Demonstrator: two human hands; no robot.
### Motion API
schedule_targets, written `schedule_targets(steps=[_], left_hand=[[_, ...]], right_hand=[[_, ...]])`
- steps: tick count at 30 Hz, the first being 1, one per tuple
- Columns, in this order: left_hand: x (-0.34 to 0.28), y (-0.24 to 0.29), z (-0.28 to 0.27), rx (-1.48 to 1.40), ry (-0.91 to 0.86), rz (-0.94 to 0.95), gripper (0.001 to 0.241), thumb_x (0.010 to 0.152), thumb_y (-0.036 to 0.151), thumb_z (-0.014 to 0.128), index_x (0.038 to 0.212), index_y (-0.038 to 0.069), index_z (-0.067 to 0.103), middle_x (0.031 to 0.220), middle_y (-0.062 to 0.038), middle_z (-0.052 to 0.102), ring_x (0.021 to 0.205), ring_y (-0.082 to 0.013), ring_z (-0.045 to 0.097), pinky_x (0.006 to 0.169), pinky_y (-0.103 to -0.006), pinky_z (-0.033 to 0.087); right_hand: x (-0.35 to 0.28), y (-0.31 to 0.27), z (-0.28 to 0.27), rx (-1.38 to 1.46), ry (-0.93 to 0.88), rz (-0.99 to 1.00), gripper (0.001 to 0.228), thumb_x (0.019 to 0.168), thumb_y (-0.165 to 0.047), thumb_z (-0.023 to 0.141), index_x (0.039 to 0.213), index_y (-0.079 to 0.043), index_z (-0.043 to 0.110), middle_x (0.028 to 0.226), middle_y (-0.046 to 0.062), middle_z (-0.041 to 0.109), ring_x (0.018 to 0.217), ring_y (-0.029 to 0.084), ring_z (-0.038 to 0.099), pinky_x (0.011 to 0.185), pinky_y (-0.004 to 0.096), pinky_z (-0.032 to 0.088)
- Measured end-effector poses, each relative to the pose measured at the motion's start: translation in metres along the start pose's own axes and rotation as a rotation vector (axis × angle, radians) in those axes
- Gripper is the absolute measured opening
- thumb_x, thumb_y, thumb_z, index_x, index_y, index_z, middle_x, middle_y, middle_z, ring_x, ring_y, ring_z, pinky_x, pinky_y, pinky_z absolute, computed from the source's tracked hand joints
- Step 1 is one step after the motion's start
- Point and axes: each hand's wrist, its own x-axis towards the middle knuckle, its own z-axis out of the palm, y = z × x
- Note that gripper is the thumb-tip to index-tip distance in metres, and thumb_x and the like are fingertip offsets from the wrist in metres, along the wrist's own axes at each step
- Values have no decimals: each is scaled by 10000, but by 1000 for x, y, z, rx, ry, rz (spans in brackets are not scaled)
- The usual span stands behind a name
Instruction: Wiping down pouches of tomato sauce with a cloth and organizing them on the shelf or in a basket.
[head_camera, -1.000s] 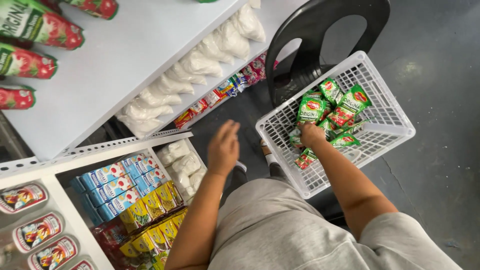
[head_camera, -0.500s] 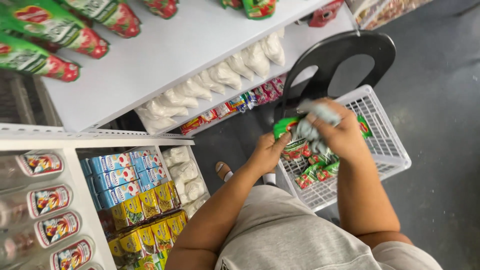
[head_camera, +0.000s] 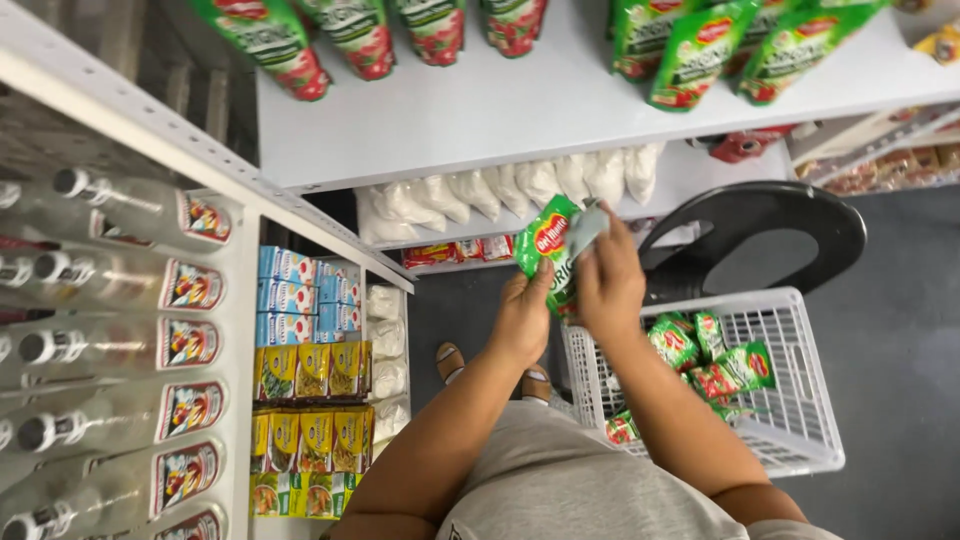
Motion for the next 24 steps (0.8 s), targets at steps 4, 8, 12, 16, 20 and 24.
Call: schedule_targets(steps=[4, 8, 12, 16, 20, 24], left_hand=[[15, 34, -12, -204, 166, 93, 320, 1067, 255, 575, 1205, -13, 680, 1094, -118, 725, 1010, -185, 668, 961, -389, 546], [28, 55, -36, -302, 119, 186, 392, 1079, 266, 553, 1359, -2, 605, 1319, -191, 664, 1203, -281, 634, 1067, -514, 505], [16, 73, -30, -271, 56, 221, 411, 1095, 306, 522, 1415, 55, 581, 1362, -170, 644, 1249, -296, 605, 1081, -534, 492], [13, 54, -48, 180, 60, 225, 390, 1084, 304, 510, 1289, 13, 668, 1193, -143, 714, 1120, -212, 629, 1003, -481, 520], [22, 73, -63, 275, -23, 273, 362, 1084, 296, 527, 1160, 8, 734, 1004, -93, 745, 938, -157, 642, 897, -439, 559], [27, 96, -84, 336, -70, 279, 358, 1087, 313, 531, 1092, 33, 754, 946, -57, 748, 897, -123, 652, 848, -373, 574]], right_hand=[[-35, -21, 34, -109, 30, -396, 359, 894, -36, 681, 1250, -29, 729, 1431, 263, 582, 1321, 483, 556, 1130, 569, 434], [-45, -19, 48, 78, 93, -196, 468, 977, 26, 568, 1446, 32, 557, 1493, 321, 465, 1363, 503, 479, 1137, 588, 392], [-43, 5, 55, 506, 60, 500, 407, 1071, -177, 495, 1447, -23, 526, 1415, 234, 557, 1339, 315, 529, 1169, 494, 375], [-28, 16, 62, 1128, -67, 1088, 461, 978, -361, 681, 1218, 33, 681, 1156, 246, 711, 1031, 338, 714, 940, 544, 541], [-31, 34, 74, 948, -158, 1098, 443, 933, -282, 769, 1075, 133, 706, 965, 309, 737, 825, 393, 752, 738, 557, 600], [-25, 41, 84, 1047, -191, 1093, 339, 879, -155, 790, 1051, 126, 708, 925, 343, 730, 803, 447, 750, 723, 608, 601]])
